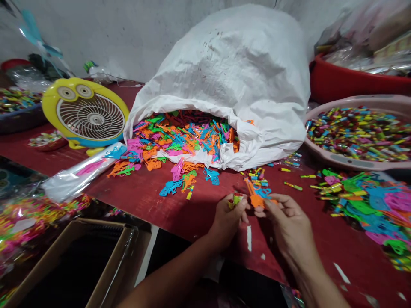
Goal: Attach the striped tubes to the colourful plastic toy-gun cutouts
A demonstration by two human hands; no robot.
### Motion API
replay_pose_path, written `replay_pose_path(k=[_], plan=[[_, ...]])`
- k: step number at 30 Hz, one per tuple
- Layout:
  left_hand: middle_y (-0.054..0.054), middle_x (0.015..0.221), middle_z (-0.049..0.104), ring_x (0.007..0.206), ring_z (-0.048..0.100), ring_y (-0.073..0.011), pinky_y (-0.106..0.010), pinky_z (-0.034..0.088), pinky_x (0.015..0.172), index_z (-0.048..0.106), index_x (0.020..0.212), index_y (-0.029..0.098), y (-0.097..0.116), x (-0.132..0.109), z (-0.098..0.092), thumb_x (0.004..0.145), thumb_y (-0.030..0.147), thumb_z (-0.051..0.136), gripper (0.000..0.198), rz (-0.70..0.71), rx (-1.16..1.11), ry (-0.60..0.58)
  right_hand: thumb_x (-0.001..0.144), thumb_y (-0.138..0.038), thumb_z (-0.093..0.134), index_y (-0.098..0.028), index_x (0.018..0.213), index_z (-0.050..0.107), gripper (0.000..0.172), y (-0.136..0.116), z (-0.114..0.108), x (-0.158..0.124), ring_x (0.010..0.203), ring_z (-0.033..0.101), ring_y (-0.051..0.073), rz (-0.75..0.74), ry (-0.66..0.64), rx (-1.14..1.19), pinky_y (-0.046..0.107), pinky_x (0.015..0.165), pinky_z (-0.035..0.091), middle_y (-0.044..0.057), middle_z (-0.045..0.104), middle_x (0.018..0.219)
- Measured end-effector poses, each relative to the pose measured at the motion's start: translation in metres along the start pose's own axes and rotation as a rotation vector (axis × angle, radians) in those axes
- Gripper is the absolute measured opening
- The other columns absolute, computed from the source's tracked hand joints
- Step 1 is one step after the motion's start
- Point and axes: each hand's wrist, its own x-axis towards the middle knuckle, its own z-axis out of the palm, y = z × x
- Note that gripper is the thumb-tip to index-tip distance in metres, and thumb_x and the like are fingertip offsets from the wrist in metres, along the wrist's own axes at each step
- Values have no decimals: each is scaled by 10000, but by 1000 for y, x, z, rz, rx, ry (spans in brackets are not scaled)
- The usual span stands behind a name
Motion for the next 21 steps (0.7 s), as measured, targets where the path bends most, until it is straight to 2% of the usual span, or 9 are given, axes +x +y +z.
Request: replay_pose_path(k=[3, 5, 8, 10, 14, 17, 21], plan=[[48, 503, 484, 472, 382, -64, -202, 295, 510, 507, 669, 165, -2, 0, 2, 840, 433, 630, 341, 57, -6, 2, 741, -428, 791, -222, 904, 616, 315, 17, 8, -12, 565, 578, 126, -22, -59, -68, 244, 556, 480, -17, 634, 698], [46, 519, 490, 491, 397, -64, -201, 309, 524, 506, 658, 162, -4, 0, 1, 830, 413, 648, 336, 63, -21, -15, 771, -454, 762, -213, 918, 631, 311, 21, 4, -15, 541, 530, 111, 6, -164, -131, 223, 523, 426, -29, 603, 658], [35, 572, 543, 505, 452, -76, -207, 338, 526, 584, 757, 153, -8, 0, -1, 821, 397, 662, 264, 29, -54, -75, 815, -516, 700, -184, 921, 646, 353, 19, -10, -16, 537, 510, 112, 72, -371, -248, 228, 511, 409, -2, 618, 688], [28, 594, 574, 506, 479, -82, -205, 346, 517, 635, 870, 147, -9, 0, -2, 820, 374, 663, 234, 13, -54, -83, 834, -536, 670, -177, 890, 640, 365, 15, -18, -17, 536, 511, 115, 76, -428, -340, 226, 497, 405, 8, 619, 692], [7, 633, 623, 502, 526, -87, -197, 360, 500, 661, 996, 132, -7, -2, -1, 807, 328, 663, 272, 2, -27, -58, 876, -497, 636, -203, 916, 616, 297, 7, -23, -21, 536, 519, 117, 2, -270, -404, 221, 498, 409, 2, 614, 688], [-8, 686, 649, 525, 576, -97, -203, 392, 522, 650, 942, 131, -8, -3, 1, 775, 297, 684, 238, 10, -24, -48, 878, -478, 638, -220, 948, 608, 269, 2, -17, -26, 530, 536, 129, -41, -161, -371, 230, 490, 420, 5, 627, 690], [21, 591, 603, 520, 587, -122, -228, 425, 549, 579, 803, 156, -13, -3, 3, 749, 272, 691, 170, 33, -49, -55, 878, -485, 633, -231, 970, 591, 274, 0, -1, -33, 499, 540, 130, -73, -95, -359, 227, 459, 424, -8, 627, 657]])
